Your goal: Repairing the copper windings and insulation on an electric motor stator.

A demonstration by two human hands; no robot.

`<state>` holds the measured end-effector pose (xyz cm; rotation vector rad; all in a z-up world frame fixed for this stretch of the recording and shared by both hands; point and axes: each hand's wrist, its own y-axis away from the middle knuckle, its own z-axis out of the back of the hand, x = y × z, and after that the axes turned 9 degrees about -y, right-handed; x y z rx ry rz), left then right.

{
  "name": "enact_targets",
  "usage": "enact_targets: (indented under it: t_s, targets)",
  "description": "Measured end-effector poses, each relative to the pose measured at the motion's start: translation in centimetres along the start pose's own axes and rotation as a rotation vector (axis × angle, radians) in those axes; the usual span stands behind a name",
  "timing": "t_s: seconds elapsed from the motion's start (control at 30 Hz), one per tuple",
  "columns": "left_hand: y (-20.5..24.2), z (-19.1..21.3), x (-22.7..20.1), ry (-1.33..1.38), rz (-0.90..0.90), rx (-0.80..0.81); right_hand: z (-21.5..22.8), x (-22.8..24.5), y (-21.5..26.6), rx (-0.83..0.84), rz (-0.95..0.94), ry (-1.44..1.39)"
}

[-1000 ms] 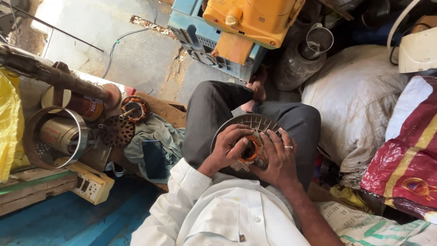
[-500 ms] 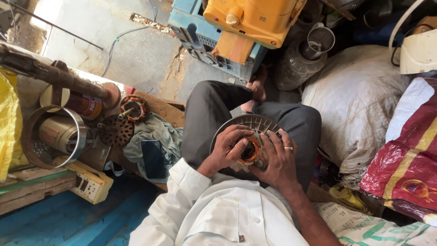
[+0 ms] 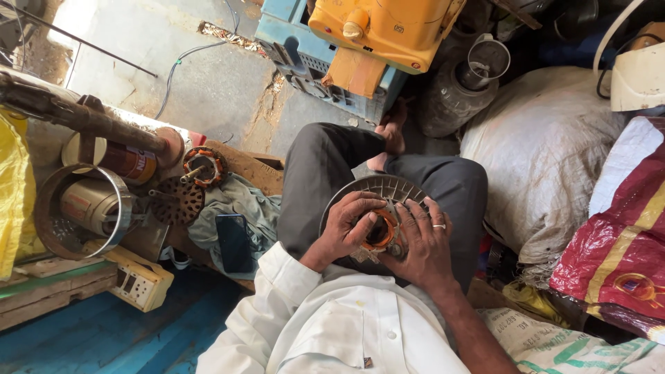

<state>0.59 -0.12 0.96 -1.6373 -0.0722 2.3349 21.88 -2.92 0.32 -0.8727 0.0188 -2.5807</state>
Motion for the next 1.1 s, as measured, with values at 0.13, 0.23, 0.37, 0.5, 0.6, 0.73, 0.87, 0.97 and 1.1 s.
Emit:
enact_targets:
  t_s: [0.13,0.23,0.37,0.5,0.6,0.73,0.87,0.97,1.1]
  targets:
    - [0.09,-0.09,0.02,0.001,0.008,0.009,-0.19,-0.12,0.21,0.011,-0.009,0.017]
    - [0.05,-0.09,0.02,0.002,0.005,0.008,-0.25,-0.20,0.21,0.011,-0.008,0.019]
    - [0.01,-0.07,0.11,0.007,0.000,0.004,-0.60,-0.57,0.37,0.015,-0.002,0.017]
    - [0.02,-0.01,0.05,0.014,0.001,0.013,-0.60,-0.53,0.43,0.024,-0.008,0.026]
    - [0.06,-0.01,0.10,0.011,0.003,0.017,-0.54,-0.48,0.38,0.022,-0.004,0.027]
    - [0.06,-0.07,0.22,0.017,0.004,0.016,-0.39,-0.35,0.24,0.012,0.004,0.022]
    - [0.12,-0.07,0.31,0.001,-0.001,0.018,-0.32,-0.30,0.22,0.010,0.007,0.018]
    - [0.14,-0.08,0.32,0.004,-0.010,0.016,-0.34,-0.28,0.22,0.008,0.007,0.016]
    - [-0.01,0.03,0.13,0.008,-0.008,0.019,-0.34,-0.30,0.17,0.010,0.003,0.017]
